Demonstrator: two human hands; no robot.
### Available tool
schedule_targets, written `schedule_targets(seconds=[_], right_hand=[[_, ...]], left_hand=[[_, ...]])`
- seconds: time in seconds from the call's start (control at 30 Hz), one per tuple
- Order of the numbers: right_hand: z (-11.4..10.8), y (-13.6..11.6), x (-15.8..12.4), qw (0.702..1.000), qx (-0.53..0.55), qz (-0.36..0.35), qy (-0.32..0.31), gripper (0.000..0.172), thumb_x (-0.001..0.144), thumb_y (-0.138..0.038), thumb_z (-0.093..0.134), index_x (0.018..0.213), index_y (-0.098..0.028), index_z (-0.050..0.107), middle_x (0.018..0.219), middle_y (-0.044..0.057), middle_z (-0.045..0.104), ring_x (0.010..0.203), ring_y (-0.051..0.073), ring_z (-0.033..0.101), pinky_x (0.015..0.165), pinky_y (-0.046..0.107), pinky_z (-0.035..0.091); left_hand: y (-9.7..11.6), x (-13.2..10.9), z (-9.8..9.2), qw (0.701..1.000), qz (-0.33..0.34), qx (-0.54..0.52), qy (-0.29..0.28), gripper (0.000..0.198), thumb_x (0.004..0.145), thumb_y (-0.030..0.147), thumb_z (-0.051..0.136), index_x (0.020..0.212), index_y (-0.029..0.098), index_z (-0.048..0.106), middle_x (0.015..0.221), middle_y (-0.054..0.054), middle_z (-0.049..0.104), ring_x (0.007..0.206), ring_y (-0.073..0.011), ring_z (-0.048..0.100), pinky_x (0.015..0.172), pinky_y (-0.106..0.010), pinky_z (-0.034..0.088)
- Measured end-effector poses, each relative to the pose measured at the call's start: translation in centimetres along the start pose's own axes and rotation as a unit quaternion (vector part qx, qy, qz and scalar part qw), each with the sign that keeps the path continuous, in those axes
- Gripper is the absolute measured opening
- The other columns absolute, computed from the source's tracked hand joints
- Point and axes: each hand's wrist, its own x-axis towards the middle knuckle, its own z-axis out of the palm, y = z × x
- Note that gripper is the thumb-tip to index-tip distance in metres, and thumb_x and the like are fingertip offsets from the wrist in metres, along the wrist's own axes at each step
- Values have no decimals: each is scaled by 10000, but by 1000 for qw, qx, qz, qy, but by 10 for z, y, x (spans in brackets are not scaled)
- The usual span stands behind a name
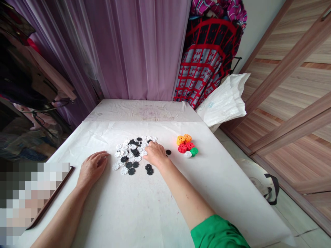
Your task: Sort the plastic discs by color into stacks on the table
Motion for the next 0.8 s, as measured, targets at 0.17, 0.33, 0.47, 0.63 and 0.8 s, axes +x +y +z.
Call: schedule_targets(seconds=[0.17, 0.33, 0.47, 0.63, 0.8], right_hand=[[8, -5, 7, 1000, 25, 6, -7, 249, 862, -344, 626, 1065, -226, 708, 1149, 79, 644, 1073, 217, 601, 851, 283, 458], [1, 7, -1, 994, 95, 38, 24, 268, 844, -315, 623, 1095, -252, 694, 1165, 43, 660, 1054, 193, 619, 831, 264, 445], [-12, 38, -19, 984, 139, 94, 52, 235, 826, -314, 649, 1047, -252, 697, 1147, 18, 670, 956, 160, 638, 782, 247, 433], [-19, 62, -42, 983, 136, 119, 41, 213, 794, -315, 672, 990, -240, 709, 1097, 19, 681, 932, 166, 638, 759, 249, 426], [-11, 57, -47, 988, 122, 93, 28, 239, 795, -320, 672, 1015, -237, 714, 1108, 27, 682, 947, 174, 638, 769, 255, 426]], left_hand=[[1, -1, 0, 1000, -3, 2, -1, 350, 909, 376, 413, 1035, 244, 711, 1203, -42, 712, 1141, -271, 626, 997, -441, 483], [2, -2, 0, 1000, -1, 2, 3, 342, 907, 360, 420, 1029, 242, 716, 1203, -43, 714, 1134, -268, 630, 1001, -438, 484], [1, -1, -1, 1000, 0, 1, 3, 344, 905, 368, 420, 1024, 246, 719, 1198, -44, 716, 1133, -270, 633, 991, -440, 490], [-1, -1, 0, 1000, 1, -2, 5, 352, 901, 383, 420, 1022, 253, 723, 1195, -46, 717, 1115, -273, 642, 974, -444, 500], [-1, 0, 1, 1000, -4, -2, 5, 363, 904, 387, 414, 1030, 252, 727, 1199, -46, 716, 1117, -277, 642, 987, -451, 495]])
